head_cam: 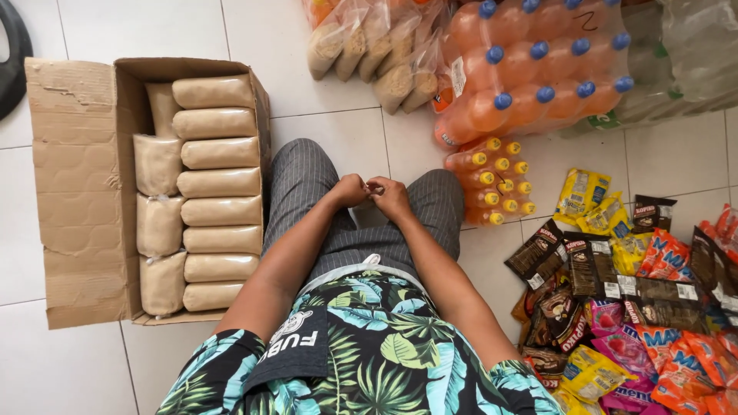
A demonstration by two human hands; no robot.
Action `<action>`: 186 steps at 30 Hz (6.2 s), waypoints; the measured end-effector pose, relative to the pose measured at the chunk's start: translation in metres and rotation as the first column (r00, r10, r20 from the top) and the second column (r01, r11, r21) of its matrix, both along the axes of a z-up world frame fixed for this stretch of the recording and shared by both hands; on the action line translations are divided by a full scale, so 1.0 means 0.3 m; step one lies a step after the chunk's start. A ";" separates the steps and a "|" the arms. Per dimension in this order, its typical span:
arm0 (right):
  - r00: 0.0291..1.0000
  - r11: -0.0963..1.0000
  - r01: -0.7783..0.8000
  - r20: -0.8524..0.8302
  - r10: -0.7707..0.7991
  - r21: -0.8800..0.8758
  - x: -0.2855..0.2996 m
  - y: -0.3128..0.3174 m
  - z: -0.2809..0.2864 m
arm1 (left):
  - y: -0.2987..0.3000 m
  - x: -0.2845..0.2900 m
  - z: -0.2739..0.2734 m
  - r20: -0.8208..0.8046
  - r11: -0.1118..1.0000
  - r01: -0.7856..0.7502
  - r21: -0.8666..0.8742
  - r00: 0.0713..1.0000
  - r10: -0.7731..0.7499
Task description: Packing small bags of sugar or powder into a cardboard box in a storage area.
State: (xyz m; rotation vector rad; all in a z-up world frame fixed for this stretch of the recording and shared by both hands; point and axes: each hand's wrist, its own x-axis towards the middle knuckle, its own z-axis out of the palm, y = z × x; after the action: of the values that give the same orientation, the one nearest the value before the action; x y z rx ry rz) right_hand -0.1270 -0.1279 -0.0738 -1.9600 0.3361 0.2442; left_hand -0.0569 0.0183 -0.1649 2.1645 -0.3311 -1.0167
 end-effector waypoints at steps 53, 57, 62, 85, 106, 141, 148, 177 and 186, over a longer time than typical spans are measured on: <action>0.995 0.977 -0.077 -0.073 0.064 -0.201 -0.003 -0.026 -0.022 | 0.019 0.008 0.020 -0.338 0.963 -0.234 -0.135 0.924 0.177; 0.997 0.982 -0.068 -0.039 0.062 -0.175 0.008 -0.029 -0.019 | 0.031 0.041 0.111 -0.472 0.958 -0.254 -0.136 0.866 0.163; 0.997 0.982 -0.074 -0.030 0.070 -0.176 0.001 -0.030 -0.016 | 0.024 0.045 0.117 -0.470 0.973 -0.210 -0.093 0.871 0.143; 0.998 0.991 -0.032 0.043 0.037 -0.130 -0.004 -0.037 -0.060 | -0.019 0.007 -0.038 -0.221 0.998 0.048 0.041 0.975 -0.038; 0.984 0.970 -0.177 -0.003 0.179 -0.169 -0.005 -0.029 0.020 | -0.020 0.014 0.059 -0.321 0.997 0.023 0.071 0.947 0.001; 0.851 0.800 -0.286 0.243 0.465 -0.528 -0.029 -0.018 0.062 | 0.021 -0.050 0.194 0.071 0.988 -0.050 0.144 0.997 0.040; 0.867 0.698 -0.331 0.087 0.490 -0.635 -0.020 -0.018 0.066 | 0.035 -0.048 0.233 0.084 0.999 -0.047 0.018 0.995 0.046; 0.825 0.855 -0.516 0.293 0.483 0.043 -0.081 -0.146 0.552 | 0.194 -0.036 1.016 -0.246 0.766 0.011 -0.642 0.944 -0.221; 0.956 0.543 -0.291 0.224 0.187 0.788 -0.216 -0.052 0.864 | 0.072 0.022 1.131 -0.418 0.458 -0.305 -0.835 0.893 -0.168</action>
State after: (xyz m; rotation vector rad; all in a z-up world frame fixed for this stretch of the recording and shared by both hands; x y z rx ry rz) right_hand -0.1916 -0.1435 0.1855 -1.0571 -0.1394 0.3827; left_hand -0.0503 0.0399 0.1744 0.9114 -0.4195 -0.9393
